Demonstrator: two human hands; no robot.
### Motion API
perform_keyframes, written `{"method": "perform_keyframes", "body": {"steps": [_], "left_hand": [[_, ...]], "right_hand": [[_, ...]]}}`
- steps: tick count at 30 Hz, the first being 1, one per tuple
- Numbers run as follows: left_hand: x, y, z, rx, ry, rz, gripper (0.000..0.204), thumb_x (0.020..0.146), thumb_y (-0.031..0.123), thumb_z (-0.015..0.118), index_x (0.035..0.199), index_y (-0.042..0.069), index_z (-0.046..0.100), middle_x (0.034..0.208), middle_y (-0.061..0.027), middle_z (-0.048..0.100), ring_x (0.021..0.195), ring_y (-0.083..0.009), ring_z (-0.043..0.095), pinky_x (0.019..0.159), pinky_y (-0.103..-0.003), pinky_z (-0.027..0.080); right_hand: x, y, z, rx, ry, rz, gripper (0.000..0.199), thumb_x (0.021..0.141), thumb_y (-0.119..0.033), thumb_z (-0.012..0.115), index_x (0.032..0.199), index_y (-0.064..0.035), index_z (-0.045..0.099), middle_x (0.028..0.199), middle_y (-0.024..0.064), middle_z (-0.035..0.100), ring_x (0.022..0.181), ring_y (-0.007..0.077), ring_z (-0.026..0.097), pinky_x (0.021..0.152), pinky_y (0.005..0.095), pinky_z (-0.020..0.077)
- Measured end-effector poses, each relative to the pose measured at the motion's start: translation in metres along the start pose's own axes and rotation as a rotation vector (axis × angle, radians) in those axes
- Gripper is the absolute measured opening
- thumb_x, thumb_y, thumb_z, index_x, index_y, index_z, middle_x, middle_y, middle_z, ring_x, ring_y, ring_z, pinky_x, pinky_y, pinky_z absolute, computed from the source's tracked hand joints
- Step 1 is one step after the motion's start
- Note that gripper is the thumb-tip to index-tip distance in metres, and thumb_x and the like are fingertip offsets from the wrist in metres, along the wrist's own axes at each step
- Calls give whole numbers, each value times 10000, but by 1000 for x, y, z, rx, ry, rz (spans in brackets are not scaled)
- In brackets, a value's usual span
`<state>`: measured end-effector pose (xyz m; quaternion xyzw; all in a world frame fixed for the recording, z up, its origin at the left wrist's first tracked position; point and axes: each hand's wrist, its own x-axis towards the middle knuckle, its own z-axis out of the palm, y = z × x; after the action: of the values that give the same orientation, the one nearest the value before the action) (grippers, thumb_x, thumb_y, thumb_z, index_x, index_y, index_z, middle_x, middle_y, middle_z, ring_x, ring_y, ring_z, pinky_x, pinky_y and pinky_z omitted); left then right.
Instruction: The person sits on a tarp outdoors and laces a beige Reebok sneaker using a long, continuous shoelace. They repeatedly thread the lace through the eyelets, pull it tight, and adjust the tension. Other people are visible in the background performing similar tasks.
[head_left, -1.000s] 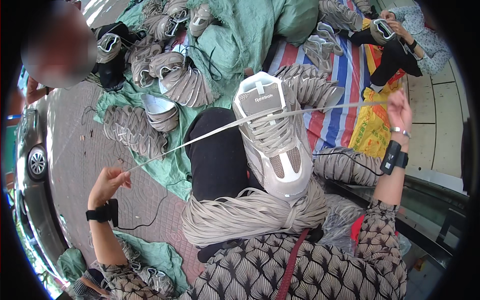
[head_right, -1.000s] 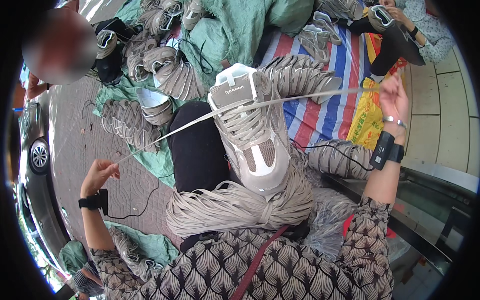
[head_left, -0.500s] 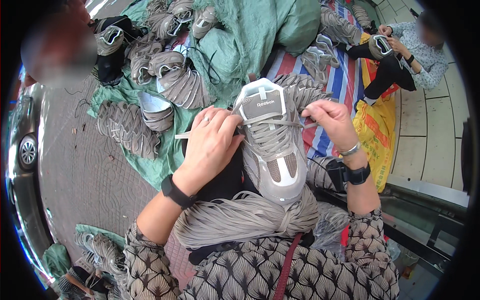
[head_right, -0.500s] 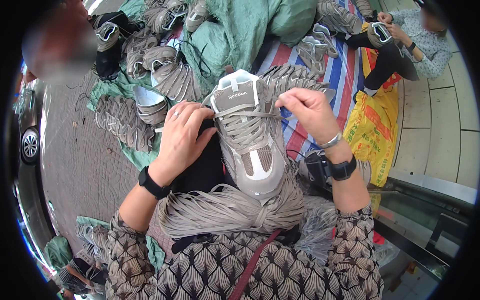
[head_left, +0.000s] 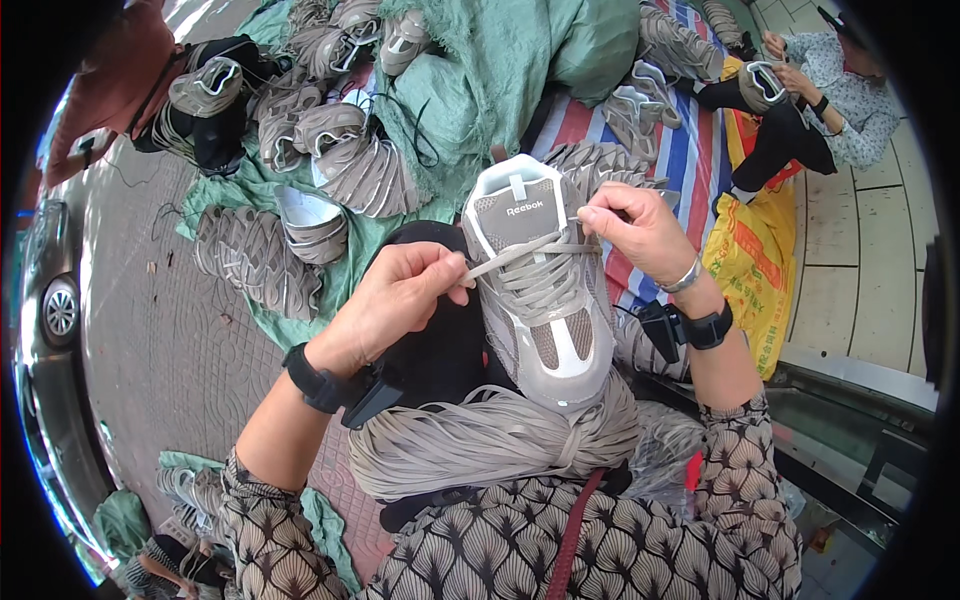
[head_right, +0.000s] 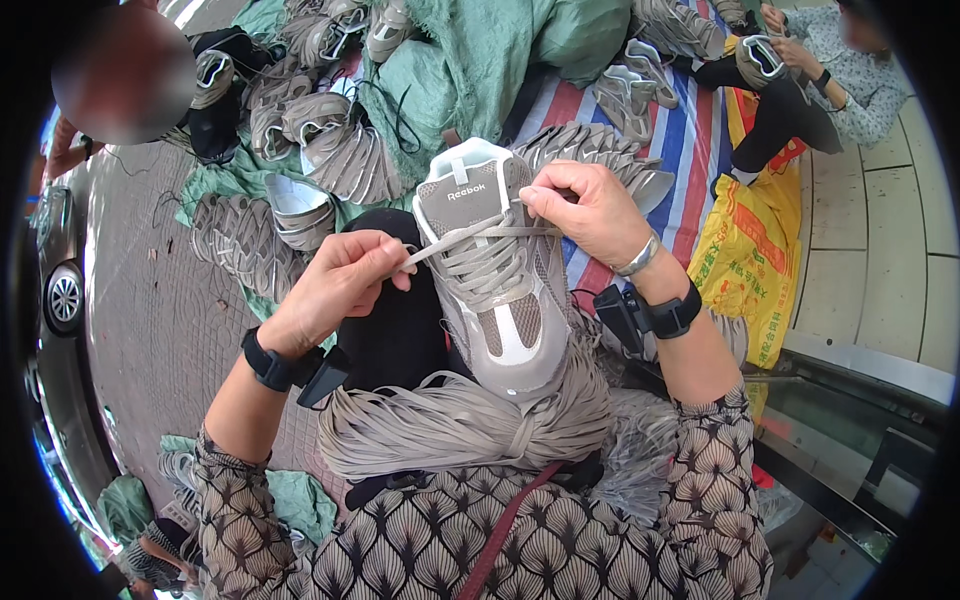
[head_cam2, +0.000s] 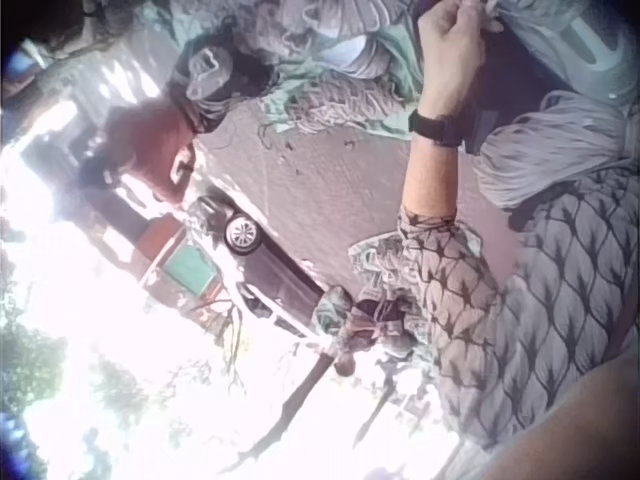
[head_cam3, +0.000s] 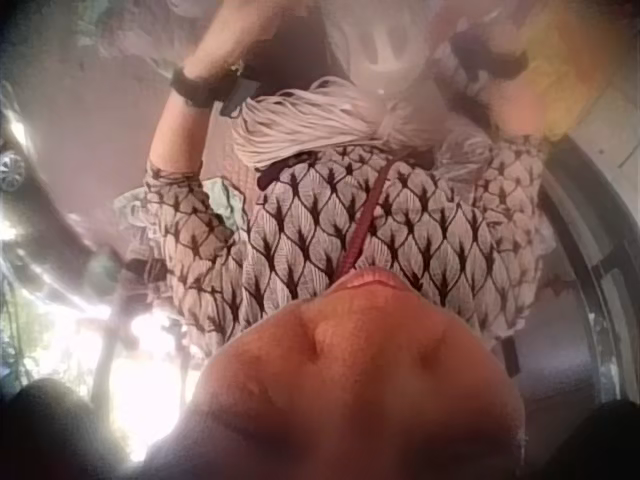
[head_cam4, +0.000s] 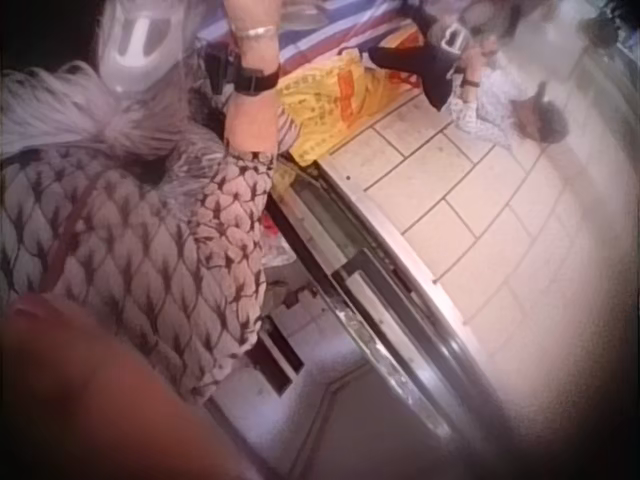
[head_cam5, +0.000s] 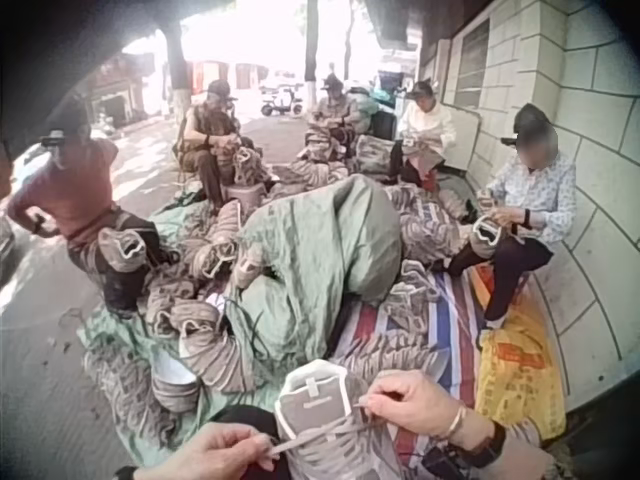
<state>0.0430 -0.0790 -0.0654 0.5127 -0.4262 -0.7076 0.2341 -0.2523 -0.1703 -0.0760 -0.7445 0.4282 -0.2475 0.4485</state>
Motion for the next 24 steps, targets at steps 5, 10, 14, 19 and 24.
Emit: {"method": "perform_keyframes", "body": {"steps": [5,10,14,19,24], "left_hand": [[21,-31,6,105,289,392,291,1004,69,510,1279,-15,553,1009,-60,681,627,-24,524,559,-181,469],[13,-12,4,-326,304,167,381,1000,49,501,1378,1,483,1067,-92,686,704,-36,573,681,-189,533],[6,-9,-6,-382,214,45,258,984,125,575,1212,14,620,937,-45,704,597,-9,502,518,-155,416],[1,-9,3,-149,83,8,173,982,188,600,1015,22,637,808,-22,676,598,-16,515,493,-164,433],[13,-22,10,10,162,149,191,980,181,594,1010,-8,604,861,-32,653,671,-47,562,560,-208,524]], "right_hand": [[6,-13,8,-448,84,-373,155,844,-118,669,751,-20,594,735,86,538,701,242,548,644,341,436],[6,-20,13,-650,69,-494,130,833,-105,652,759,-42,565,775,103,507,778,288,539,710,391,435],[7,-26,19,-604,71,-440,125,828,-85,654,766,-26,562,761,118,498,758,304,536,696,391,434],[-1,-23,18,-490,77,-356,98,828,-45,651,785,3,577,745,123,504,706,300,536,655,379,429],[-3,-28,19,-476,85,-307,95,852,-28,636,795,14,573,740,118,514,666,285,518,624,361,415]]}}
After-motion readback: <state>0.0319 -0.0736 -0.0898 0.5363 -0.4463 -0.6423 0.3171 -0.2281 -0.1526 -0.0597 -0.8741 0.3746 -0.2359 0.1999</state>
